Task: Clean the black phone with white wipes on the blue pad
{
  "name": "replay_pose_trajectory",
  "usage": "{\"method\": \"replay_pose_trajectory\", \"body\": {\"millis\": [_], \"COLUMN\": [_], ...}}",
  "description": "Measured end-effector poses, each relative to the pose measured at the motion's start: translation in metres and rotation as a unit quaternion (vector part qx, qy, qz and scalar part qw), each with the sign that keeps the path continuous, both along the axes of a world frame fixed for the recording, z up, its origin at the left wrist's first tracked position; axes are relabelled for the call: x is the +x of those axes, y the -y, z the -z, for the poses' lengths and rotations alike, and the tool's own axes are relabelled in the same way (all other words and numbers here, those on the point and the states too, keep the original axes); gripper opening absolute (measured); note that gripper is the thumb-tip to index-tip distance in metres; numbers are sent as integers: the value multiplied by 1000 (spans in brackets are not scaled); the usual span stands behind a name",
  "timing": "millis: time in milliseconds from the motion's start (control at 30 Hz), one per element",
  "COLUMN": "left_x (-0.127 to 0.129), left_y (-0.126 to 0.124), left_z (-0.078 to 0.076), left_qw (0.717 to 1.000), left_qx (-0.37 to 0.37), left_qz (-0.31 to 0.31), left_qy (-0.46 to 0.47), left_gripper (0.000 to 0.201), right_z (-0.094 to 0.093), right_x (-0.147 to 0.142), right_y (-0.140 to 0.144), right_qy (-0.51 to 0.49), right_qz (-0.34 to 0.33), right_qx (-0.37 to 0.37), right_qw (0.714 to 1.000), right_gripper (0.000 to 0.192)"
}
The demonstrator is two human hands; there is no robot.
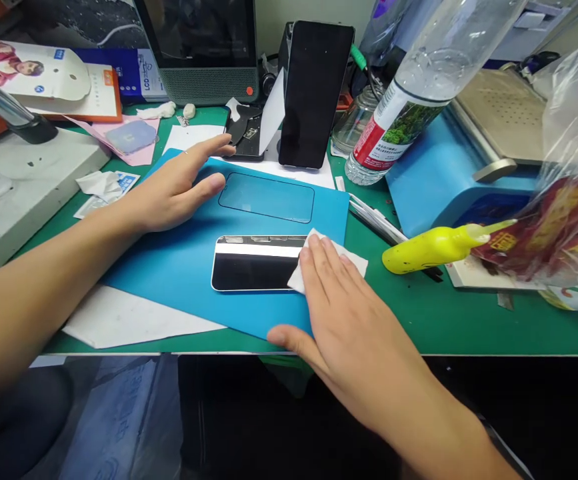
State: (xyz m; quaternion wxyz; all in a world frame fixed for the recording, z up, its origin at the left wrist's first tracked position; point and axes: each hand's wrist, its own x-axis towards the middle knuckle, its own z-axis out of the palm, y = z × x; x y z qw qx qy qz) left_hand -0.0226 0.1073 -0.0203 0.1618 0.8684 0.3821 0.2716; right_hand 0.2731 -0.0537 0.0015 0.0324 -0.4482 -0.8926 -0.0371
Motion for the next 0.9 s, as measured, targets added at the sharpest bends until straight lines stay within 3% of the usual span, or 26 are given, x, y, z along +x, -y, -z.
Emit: {"method": "replay_pose_trajectory", "body": {"millis": [233, 500, 633, 900], "left_x": [1, 3, 2, 2], "left_y": [2, 2, 3, 5], "left_z": [-3, -3, -3, -5], "left_qw": [1000, 1000, 1000, 1000], "left_qx": [-13, -5, 0, 1], "left_qz": [7, 3, 2, -6], "left_qy": [4, 10, 1, -21], "left_gripper": [67, 64, 63, 58], "right_z": [5, -2, 1, 15], "right_x": [-24, -90, -116, -113], "right_y": [-15, -21, -17, 14], "right_qy": [-9, -54, -70, -105], "right_qz": [64, 38, 15, -17], "right_qx": [-30, -112, -111, -46], "right_qw": [997, 992, 991, 993], "right_gripper": [104, 117, 118, 116]}}
